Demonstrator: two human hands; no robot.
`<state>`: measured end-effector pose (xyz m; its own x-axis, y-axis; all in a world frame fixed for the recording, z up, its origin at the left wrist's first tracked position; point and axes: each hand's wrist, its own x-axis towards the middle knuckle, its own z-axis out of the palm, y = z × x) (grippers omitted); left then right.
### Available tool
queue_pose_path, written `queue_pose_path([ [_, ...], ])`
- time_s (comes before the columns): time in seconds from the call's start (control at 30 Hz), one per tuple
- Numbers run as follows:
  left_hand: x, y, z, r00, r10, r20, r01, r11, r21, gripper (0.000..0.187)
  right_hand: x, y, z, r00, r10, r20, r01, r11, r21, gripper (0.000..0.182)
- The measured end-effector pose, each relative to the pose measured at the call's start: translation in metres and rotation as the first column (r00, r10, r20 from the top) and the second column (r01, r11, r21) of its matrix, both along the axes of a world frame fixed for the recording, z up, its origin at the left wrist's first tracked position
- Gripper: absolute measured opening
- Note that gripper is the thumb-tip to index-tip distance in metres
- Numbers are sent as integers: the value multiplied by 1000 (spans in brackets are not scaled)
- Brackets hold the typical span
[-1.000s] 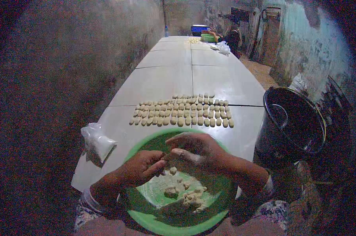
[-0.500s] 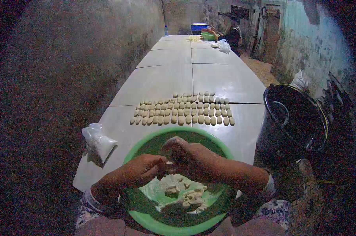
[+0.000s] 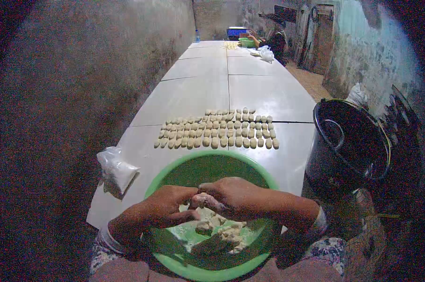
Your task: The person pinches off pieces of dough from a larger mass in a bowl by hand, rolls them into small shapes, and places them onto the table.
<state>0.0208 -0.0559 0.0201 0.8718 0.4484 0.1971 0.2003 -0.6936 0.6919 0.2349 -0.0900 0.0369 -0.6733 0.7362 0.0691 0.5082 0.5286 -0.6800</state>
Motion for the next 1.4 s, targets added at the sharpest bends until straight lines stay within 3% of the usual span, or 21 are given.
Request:
queue_pose_path([
  [0.03, 0, 0, -1, 999, 6, -44, -1, 993, 115, 36, 0, 0, 1, 1000, 0, 0, 0, 1000, 0, 41],
  [0.1, 0, 1, -2, 999, -3, -45, 7, 995, 99, 32, -1, 0, 2, 995, -11, 98, 12, 1000, -12, 39],
  [0.23, 2, 1, -7, 999, -22, 45, 20, 998, 62, 30, 1, 0, -3, 996, -30, 80, 21, 994, 108, 37],
  [0.3, -1, 0, 2, 998, -38, -52, 34, 996, -87, 32, 2, 2, 3, 997, -24, 71, 23, 1000, 14, 39],
  [0.4, -3, 2, 3, 997, -53, -63, 39, 977, -211, 34, 6, 5, 10, 999, -28, -28, 22, 980, -197, 48],
  [0.47, -4, 5, 3, 993, -60, -100, 26, 951, -309, 32, 11, 8, 0, 998, -47, -47, 40, 988, -149, 50],
  [0.57, -2, 4, -1, 994, -22, -109, 2, 984, -179, 29, 5, 4, 0, 999, -41, -32, 36, 989, -144, 50],
  [0.63, -1, 3, 0, 990, -56, -132, 34, 985, -166, 27, 0, 1, 2, 990, -30, 136, 41, 996, -75, 41],
  [0.7, 0, 4, -7, 998, -52, -18, 52, 998, -36, 27, 2, 3, -1, 998, -10, 66, 14, 999, -50, 34],
  [0.77, -1, 3, -5, 996, -88, 10, 89, 994, -66, 30, 3, 5, -10, 998, 56, 19, -58, 996, 72, 25],
  [0.83, -2, 2, -3, 989, -119, 84, 131, 977, -165, 34, 3, 4, -2, 999, 32, 27, -32, 999, 10, 24],
  [0.87, -5, 4, 3, 991, -129, 42, 135, 914, -382, 38, 3, 3, 2, 999, 11, 38, -9, 999, -51, 24],
  [0.9, -5, 5, 2, 991, -128, 42, 135, 915, -381, 38, 3, 3, 5, 999, 12, 38, -10, 999, -50, 24],
  [0.97, -5, 6, 0, 996, -79, -37, 69, 973, -220, 39, 3, 1, 9, 994, 81, 80, -76, 995, -67, 31],
  [1.1, -2, 6, -4, 997, -53, -56, 43, 986, -159, 36, 10, 7, 0, 995, 56, -86, -72, 979, -189, 37],
  [1.13, -2, 6, -9, 996, -42, -76, 32, 990, -136, 35, 6, 5, 8, 998, 54, 19, -51, 988, -145, 38],
  [1.27, 0, 3, -7, 999, -50, -21, 46, 986, -157, 35, 6, 8, -1, 999, -4, 36, 7, 997, -80, 38],
  [1.4, -5, 5, -1, 995, -98, -22, 86, 946, -312, 35, 11, 8, -1, 997, 5, -73, -8, 999, -43, 37],
])
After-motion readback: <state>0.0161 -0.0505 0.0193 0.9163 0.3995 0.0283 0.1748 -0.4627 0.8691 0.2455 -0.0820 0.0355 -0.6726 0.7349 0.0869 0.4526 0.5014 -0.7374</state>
